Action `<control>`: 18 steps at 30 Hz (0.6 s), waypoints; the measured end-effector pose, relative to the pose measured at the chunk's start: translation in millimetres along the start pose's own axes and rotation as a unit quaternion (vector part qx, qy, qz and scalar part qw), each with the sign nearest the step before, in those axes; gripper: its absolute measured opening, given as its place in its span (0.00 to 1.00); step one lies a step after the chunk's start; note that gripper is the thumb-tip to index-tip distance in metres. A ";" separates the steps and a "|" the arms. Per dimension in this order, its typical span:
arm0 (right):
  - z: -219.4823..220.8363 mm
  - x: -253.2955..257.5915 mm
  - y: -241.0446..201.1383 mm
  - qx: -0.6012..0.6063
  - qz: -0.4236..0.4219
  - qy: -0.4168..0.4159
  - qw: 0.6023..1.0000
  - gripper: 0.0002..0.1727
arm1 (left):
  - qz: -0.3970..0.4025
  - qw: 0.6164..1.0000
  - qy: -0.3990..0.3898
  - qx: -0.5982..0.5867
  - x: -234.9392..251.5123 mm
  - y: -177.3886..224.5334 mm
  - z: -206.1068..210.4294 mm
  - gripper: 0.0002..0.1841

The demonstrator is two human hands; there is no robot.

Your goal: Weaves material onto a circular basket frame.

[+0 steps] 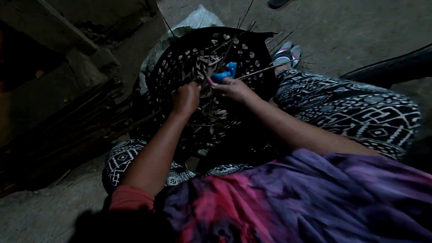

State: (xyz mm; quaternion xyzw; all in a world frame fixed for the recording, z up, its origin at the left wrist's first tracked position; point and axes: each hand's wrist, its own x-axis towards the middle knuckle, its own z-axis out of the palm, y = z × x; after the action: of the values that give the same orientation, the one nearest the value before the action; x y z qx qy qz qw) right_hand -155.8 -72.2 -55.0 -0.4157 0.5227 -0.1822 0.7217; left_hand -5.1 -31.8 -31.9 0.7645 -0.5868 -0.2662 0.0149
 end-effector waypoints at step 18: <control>-35.2 23.1 -7.1 0.232 0.033 0.127 0.964 0.11 | 0.024 0.999 -0.014 -0.044 0.8 -10.8 -0.3 0.18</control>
State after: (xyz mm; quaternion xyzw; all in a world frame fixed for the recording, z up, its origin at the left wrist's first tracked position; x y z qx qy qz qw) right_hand -177.6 -106.9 -67.1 -0.1929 0.5670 -0.3263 0.7313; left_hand 4.8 -29.3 -35.5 0.7451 -0.5928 -0.3023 0.0467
